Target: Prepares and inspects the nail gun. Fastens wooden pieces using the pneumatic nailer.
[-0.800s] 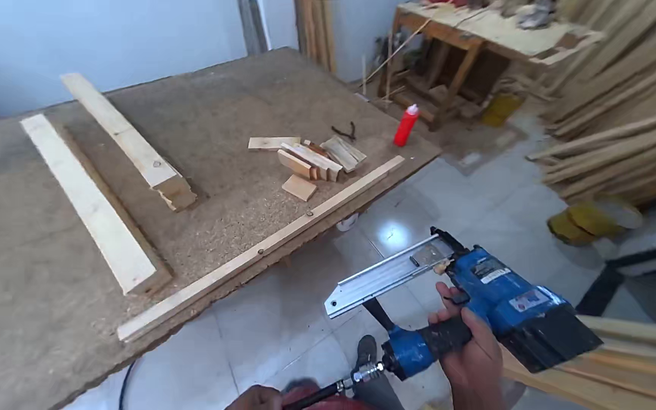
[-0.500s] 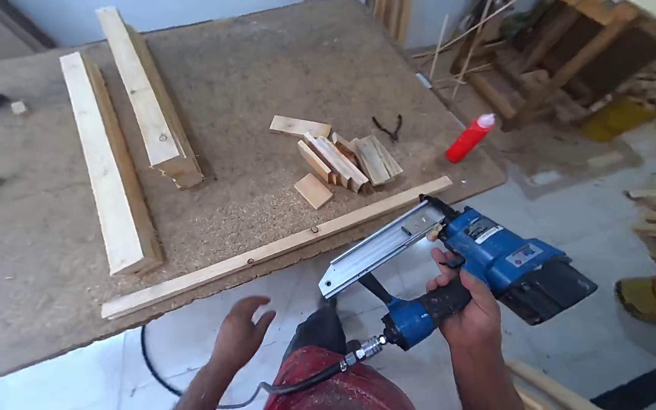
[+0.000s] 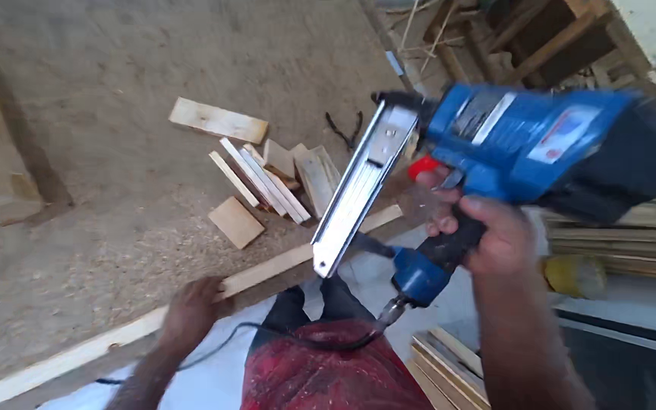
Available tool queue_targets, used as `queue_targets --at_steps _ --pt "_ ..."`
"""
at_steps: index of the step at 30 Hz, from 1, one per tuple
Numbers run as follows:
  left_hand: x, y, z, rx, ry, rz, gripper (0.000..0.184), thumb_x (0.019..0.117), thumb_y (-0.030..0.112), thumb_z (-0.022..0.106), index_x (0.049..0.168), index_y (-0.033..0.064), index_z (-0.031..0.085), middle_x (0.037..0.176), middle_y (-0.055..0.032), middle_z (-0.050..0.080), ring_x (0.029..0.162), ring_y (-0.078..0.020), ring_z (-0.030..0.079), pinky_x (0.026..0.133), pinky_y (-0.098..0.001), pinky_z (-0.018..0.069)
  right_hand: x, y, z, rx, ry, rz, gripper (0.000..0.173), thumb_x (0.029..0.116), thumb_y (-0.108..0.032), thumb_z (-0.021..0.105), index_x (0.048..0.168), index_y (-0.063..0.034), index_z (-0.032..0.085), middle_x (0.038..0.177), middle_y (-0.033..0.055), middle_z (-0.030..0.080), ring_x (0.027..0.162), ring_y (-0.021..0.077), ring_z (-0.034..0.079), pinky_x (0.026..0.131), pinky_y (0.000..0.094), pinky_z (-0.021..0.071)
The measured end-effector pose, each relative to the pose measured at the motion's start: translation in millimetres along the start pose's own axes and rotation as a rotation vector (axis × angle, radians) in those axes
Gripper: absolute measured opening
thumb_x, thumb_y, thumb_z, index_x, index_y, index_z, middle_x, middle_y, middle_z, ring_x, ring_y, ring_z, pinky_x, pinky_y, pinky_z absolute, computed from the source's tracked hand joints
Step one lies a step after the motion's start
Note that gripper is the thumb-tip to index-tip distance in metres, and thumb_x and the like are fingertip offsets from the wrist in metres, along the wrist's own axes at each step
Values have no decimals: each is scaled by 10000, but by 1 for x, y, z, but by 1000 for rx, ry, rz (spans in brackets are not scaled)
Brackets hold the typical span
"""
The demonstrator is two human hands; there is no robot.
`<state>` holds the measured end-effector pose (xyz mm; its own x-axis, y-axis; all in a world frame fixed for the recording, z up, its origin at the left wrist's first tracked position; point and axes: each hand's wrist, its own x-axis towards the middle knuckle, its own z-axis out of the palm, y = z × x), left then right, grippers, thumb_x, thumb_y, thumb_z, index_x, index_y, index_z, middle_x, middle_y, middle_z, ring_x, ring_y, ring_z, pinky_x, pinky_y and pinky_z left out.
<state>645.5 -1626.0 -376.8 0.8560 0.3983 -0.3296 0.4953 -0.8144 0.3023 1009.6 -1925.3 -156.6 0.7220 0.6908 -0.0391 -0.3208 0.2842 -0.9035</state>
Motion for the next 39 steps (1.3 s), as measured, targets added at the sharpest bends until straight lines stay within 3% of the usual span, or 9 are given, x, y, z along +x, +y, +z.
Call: queue_targets --at_steps 5,9,11,13,17,20,23,26,39 --pt "-47 -53 -3 -13 37 -135 412 914 79 732 1314 36 647 1308 -227 635 1251 -446 581 1072 -636 445 21 -92 -50 -562 -237 26 344 893 -215 734 1217 -145 646 1137 105 730 617 143 660 540 264 581" --pt "-64 -66 -17 37 20 -307 422 911 61 725 1324 50 637 1348 -244 608 1292 -470 541 1099 -659 400 -4 -96 -75 -839 -179 181 359 824 -336 823 1136 -214 695 941 -29 729 730 89 686 647 256 605" --pt "-50 -34 -25 27 25 -393 590 876 152 792 1405 20 565 1450 -292 509 1358 -526 453 1110 -720 347 -14 -72 -98 -857 -151 268 336 815 -274 830 1115 -175 715 936 9 742 744 133 709 658 298 628" --pt "-15 39 -33 -54 21 -402 758 892 305 796 1504 20 452 1518 -308 437 1409 -536 393 1135 -730 309 -18 -42 -118 -874 -127 396 269 827 -212 810 1079 -147 741 866 45 754 684 177 714 616 333 630" --pt "80 191 -6 -95 96 -56 593 953 388 699 1422 48 570 1421 -222 577 1340 -414 533 1138 -614 399 -13 2 -141 -871 -88 607 241 855 -166 785 1082 -118 721 763 97 716 597 238 683 559 396 613" --pt "142 243 24 -98 105 72 562 972 445 663 1396 84 588 1393 -169 604 1321 -360 560 1103 -568 444 -17 15 -156 -919 -66 660 210 870 -193 775 1065 -129 732 701 80 704 555 220 668 544 390 597" --pt "168 253 35 -56 103 83 488 965 424 659 1289 58 659 1279 -160 669 1258 -369 597 1033 -552 502 -18 17 -165 -939 -67 687 145 898 -213 768 1015 -131 738 699 56 713 569 194 682 557 368 606" --pt "166 248 38 -25 112 104 488 981 431 636 1310 71 656 1277 -149 683 1248 -367 617 1030 -542 512 -16 15 -173 -975 -122 688 111 893 -262 767 928 -163 730 700 13 720 585 152 690 572 356 605" --pt "171 261 32 -104 67 -117 500 875 466 747 1260 148 718 1262 -115 696 1237 -328 622 1049 -567 489 -13 12 -186 -885 -137 723 163 891 -278 782 978 -151 731 734 29 731 595 159 697 581 352 617"
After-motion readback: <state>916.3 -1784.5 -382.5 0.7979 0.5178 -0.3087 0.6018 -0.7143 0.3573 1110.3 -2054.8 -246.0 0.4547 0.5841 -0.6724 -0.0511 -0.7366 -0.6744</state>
